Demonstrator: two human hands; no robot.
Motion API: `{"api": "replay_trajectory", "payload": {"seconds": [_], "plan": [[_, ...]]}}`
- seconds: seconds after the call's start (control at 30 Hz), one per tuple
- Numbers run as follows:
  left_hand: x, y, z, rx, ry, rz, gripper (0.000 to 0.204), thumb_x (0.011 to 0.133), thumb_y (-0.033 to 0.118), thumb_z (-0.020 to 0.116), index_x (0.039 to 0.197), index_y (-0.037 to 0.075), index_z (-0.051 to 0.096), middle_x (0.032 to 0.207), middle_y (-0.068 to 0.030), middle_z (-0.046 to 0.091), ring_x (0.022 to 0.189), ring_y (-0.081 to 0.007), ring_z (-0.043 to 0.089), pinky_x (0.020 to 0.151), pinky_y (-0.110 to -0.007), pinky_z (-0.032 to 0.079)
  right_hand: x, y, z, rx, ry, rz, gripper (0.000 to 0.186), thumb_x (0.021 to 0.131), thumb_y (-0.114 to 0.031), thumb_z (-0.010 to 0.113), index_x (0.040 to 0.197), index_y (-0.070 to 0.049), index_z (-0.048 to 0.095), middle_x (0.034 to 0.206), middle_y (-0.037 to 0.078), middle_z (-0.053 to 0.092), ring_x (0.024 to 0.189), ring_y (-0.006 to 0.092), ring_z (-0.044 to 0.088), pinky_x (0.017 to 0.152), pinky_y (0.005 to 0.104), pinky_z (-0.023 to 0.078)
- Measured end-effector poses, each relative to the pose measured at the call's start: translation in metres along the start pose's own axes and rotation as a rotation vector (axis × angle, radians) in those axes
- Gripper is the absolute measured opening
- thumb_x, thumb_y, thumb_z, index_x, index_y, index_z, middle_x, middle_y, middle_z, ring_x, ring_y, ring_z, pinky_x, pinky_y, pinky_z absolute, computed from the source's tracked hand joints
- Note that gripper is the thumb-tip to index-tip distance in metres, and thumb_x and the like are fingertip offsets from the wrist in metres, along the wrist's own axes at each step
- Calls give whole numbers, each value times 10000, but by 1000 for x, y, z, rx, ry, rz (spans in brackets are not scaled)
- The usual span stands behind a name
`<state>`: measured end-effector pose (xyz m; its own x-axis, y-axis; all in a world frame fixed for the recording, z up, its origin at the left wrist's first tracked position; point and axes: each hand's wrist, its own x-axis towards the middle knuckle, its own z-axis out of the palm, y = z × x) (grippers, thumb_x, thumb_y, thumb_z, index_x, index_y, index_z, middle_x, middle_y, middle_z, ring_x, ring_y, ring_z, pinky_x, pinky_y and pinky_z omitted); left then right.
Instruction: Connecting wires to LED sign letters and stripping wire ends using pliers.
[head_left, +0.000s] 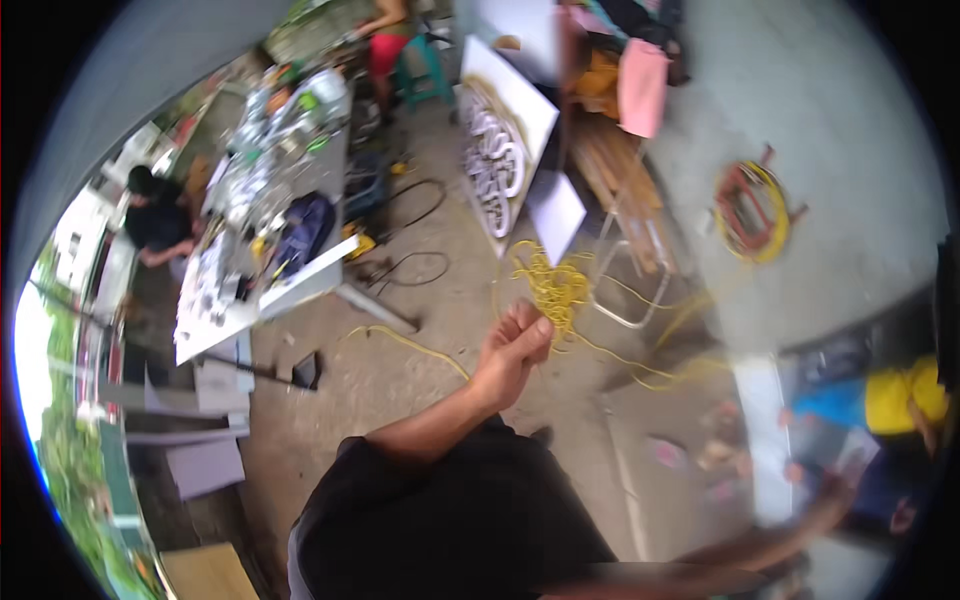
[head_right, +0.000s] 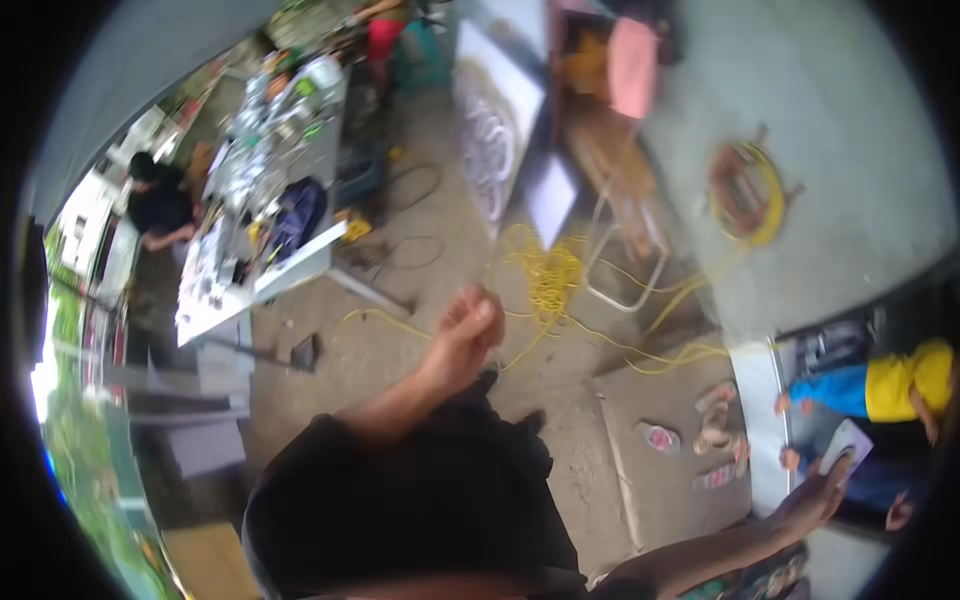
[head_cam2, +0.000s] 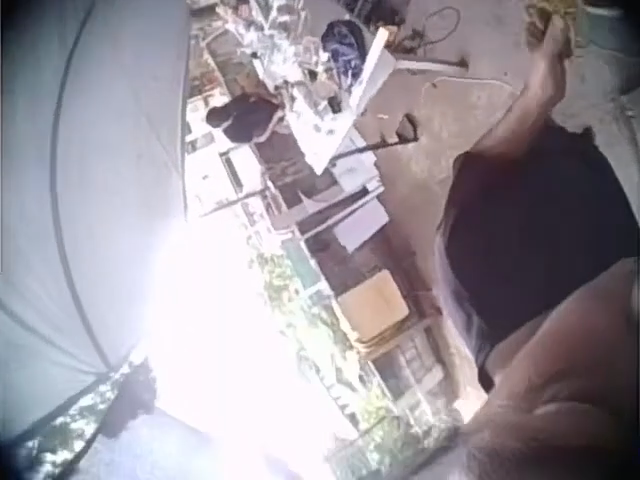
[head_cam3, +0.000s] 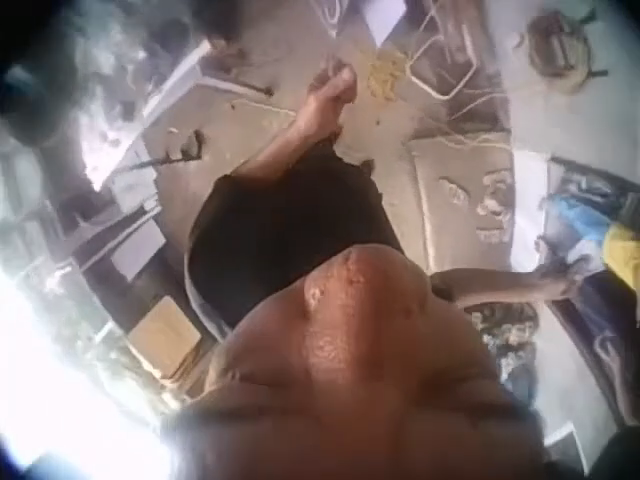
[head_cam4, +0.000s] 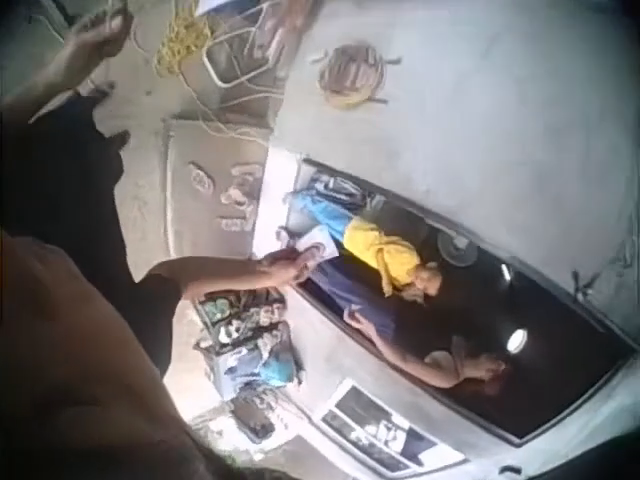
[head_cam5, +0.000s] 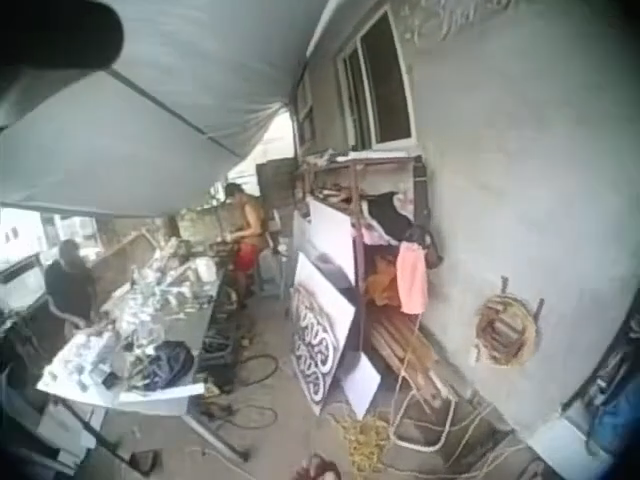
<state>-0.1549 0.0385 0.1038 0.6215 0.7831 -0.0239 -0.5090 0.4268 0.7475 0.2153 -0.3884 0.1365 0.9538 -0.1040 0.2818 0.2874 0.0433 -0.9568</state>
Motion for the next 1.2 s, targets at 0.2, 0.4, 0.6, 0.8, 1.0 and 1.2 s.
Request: {"api": "replay_trajectory", "payload": {"seconds": [0.2, 0.4, 0.6, 0.8, 1.0, 1.2], "plan": [[-103, 205, 45, 208, 37, 1883, 552, 609, 235, 968, 895, 145, 505, 885, 33, 439, 757, -139, 430, 705, -306, 326, -140, 44, 226, 40, -635, 312, 319, 974, -163, 698, 1240, 3, 639, 1130, 55, 692, 996, 122, 649, 829, 299, 520], [-180, 258, 35, 819, 226, 2236, 518, 894, 591, 698, 1143, 138, 679, 1098, 26, 671, 992, -183, 639, 847, -355, 545, -276, 12, 376, 366, -1169, 506, 262, 969, -117, 692, 1201, 1, 659, 1073, 30, 705, 912, 103, 661, 793, 272, 539], [-214, 297, -50, 1039, 635, 2151, 551, 777, 628, 763, 946, 117, 643, 958, 27, 606, 879, -158, 531, 796, -331, 428, -406, -23, 463, 286, -1473, 550, 232, 962, -130, 701, 1152, 3, 685, 1007, 24, 717, 854, 95, 663, 749, 272, 548], [-224, 356, -155, 825, 544, 2254, 632, 650, 674, 838, 793, 105, 604, 866, 30, 529, 781, -153, 407, 723, -327, 309, -523, -48, 535, 223, -1620, 497, 218, 967, -136, 696, 1128, 11, 688, 994, 29, 716, 828, 87, 658, 751, 259, 530], [-202, 384, -272, 776, 590, 1852, 398, 740, 142, 831, 884, 106, 461, 768, 10, 509, 612, -125, 454, 553, -243, 323, -628, -72, 592, 171, -1858, 550, 209, 961, -159, 709, 1092, 3, 699, 939, 34, 724, 791, 93, 682, 691, 254, 567], [-140, 351, -393, 520, 711, 339, 426, 880, 47, 786, 888, 110, 365, 1075, -166, 694, 946, -169, 662, 783, -286, 554, -700, -89, 648, 87, -2251, 527, 192, 955, -120, 709, 1095, 12, 707, 914, 11, 721, 812, 60, 652, 730, 229, 531]]}}
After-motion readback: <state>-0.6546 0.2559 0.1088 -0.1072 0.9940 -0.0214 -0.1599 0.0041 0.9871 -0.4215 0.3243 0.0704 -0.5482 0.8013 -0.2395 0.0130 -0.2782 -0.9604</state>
